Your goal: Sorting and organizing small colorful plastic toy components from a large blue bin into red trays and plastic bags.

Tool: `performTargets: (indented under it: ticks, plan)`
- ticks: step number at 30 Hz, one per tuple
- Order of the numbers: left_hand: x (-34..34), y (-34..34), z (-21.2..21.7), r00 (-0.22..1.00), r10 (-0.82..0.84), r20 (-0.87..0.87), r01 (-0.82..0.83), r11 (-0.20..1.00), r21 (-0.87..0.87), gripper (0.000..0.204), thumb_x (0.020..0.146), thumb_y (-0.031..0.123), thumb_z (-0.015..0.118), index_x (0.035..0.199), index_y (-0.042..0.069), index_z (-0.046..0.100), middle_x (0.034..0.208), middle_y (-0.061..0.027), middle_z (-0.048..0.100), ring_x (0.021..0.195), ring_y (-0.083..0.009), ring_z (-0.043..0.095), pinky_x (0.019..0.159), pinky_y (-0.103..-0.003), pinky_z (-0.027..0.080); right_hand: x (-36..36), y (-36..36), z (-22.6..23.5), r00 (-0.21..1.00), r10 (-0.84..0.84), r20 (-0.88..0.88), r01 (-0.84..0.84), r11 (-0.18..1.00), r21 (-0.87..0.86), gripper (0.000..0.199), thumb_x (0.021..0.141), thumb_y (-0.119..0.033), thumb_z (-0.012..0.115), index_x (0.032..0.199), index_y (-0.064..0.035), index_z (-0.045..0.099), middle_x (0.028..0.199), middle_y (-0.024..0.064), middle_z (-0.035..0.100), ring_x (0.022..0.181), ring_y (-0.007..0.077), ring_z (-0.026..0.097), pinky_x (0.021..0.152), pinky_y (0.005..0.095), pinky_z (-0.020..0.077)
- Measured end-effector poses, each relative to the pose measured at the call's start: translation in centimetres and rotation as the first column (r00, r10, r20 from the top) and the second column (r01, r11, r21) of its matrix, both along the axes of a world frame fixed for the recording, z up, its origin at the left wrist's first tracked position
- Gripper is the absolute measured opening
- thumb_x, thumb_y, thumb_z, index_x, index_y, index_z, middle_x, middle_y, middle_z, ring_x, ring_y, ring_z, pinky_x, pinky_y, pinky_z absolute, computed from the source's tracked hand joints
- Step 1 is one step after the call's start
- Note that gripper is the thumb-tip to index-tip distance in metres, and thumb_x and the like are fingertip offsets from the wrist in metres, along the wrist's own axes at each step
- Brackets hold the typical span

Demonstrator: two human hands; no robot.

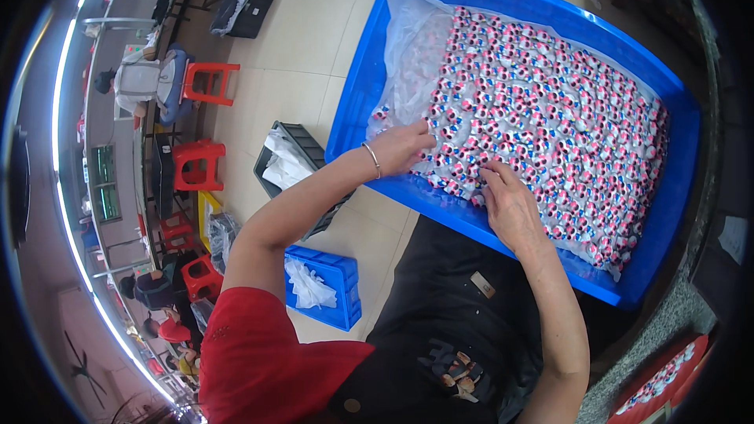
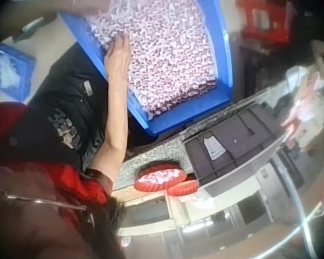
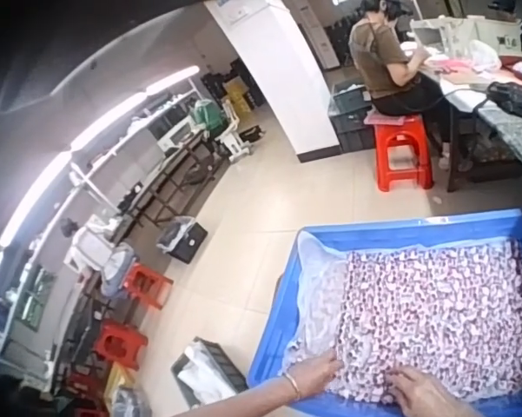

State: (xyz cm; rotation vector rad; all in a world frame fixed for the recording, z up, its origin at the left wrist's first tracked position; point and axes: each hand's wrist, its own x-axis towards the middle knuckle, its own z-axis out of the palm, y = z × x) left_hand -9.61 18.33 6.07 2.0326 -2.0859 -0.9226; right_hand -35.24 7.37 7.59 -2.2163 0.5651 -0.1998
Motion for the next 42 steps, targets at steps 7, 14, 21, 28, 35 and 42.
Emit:
performTargets:
  ticks: [7, 14, 21, 28, 35, 42]
  plan:
    - [4.8, -0.3, 2.2, 0.924, 0.214, 0.318, -0.184, 0.975, -0.122, 0.015, 0.073, 0.007, 0.063, 0.088, 0.008, 0.058, 0.087, -0.0095, 0.057, 0.089, -0.0310, 0.058, 0.075, -0.041, 0.048, 0.1, -0.3, 0.1, 1.000, -0.017, 0.003, 0.016, 1.000, 0.022, 0.028, 0.084, -0.001, 0.059, 0.112, 0.0013, 0.058, 0.120, 0.0171, 0.055, 0.101, 0.0362, 0.060, 0.084, 0.0394, 0.0508]
    - [4.8, -0.3, -1.2, 0.700, -0.024, 0.714, 0.142, 0.984, -0.107, 0.008, 0.072, 0.010, 0.062, 0.080, 0.010, 0.059, 0.086, -0.0078, 0.059, 0.083, -0.0243, 0.058, 0.069, -0.036, 0.046, 0.2, -0.1, -0.4, 0.999, -0.046, 0.010, 0.046, 0.999, 0.020, 0.028, 0.083, 0.001, 0.059, 0.110, 0.0011, 0.059, 0.117, 0.0163, 0.057, 0.092, 0.0341, 0.063, 0.079, 0.0389, 0.0519]
    - [3.0, -0.4, 3.1, 0.929, 0.175, 0.328, -0.127, 0.979, -0.161, 0.026, 0.075, 0.007, 0.062, 0.099, 0.008, 0.053, 0.090, -0.0108, 0.059, 0.087, -0.0305, 0.059, 0.073, -0.042, 0.047, -0.1, -0.2, -0.8, 0.998, -0.055, 0.013, 0.055, 0.998, -0.001, 0.029, 0.081, 0.002, 0.059, 0.110, -0.0001, 0.059, 0.116, 0.0152, 0.057, 0.087, 0.0328, 0.064, 0.076, 0.0380, 0.0525]
    - [0.9, 0.4, 3.6, 0.982, -0.175, 0.071, 0.174, 0.985, 0.023, 0.030, 0.075, 0.002, 0.061, 0.103, 0.008, 0.053, 0.093, -0.0124, 0.056, 0.090, -0.0312, 0.059, 0.076, -0.041, 0.049, 1.0, -0.4, -0.5, 0.992, 0.127, 0.024, -0.126, 0.991, -0.047, 0.026, 0.082, -0.001, 0.059, 0.108, -0.0008, 0.061, 0.114, 0.0149, 0.059, 0.096, 0.0346, 0.061, 0.082, 0.0394, 0.0512]
    - [3.8, 1.1, 3.3, 0.931, -0.062, 0.359, 0.072, 0.997, -0.015, 0.026, 0.075, -0.001, 0.060, 0.100, 0.006, 0.055, 0.094, -0.0122, 0.054, 0.090, -0.0307, 0.059, 0.076, -0.039, 0.050, 1.0, -0.3, -0.7, 0.996, 0.084, 0.008, -0.085, 0.996, 0.035, 0.025, 0.082, 0.000, 0.059, 0.107, -0.0009, 0.061, 0.112, 0.0150, 0.059, 0.099, 0.0343, 0.061, 0.085, 0.0397, 0.0505]
    - [4.2, 1.5, 5.5, 0.888, 0.115, 0.445, -0.084, 0.992, -0.089, 0.018, 0.073, 0.000, 0.060, 0.089, 0.006, 0.058, 0.092, -0.0120, 0.055, 0.089, -0.0298, 0.059, 0.076, -0.039, 0.049, 3.8, -0.4, -0.3, 0.974, 0.220, 0.055, -0.216, 0.974, -0.074, 0.017, 0.082, -0.005, 0.061, 0.098, -0.0008, 0.064, 0.102, 0.0155, 0.062, 0.094, 0.0335, 0.061, 0.081, 0.0400, 0.0508]
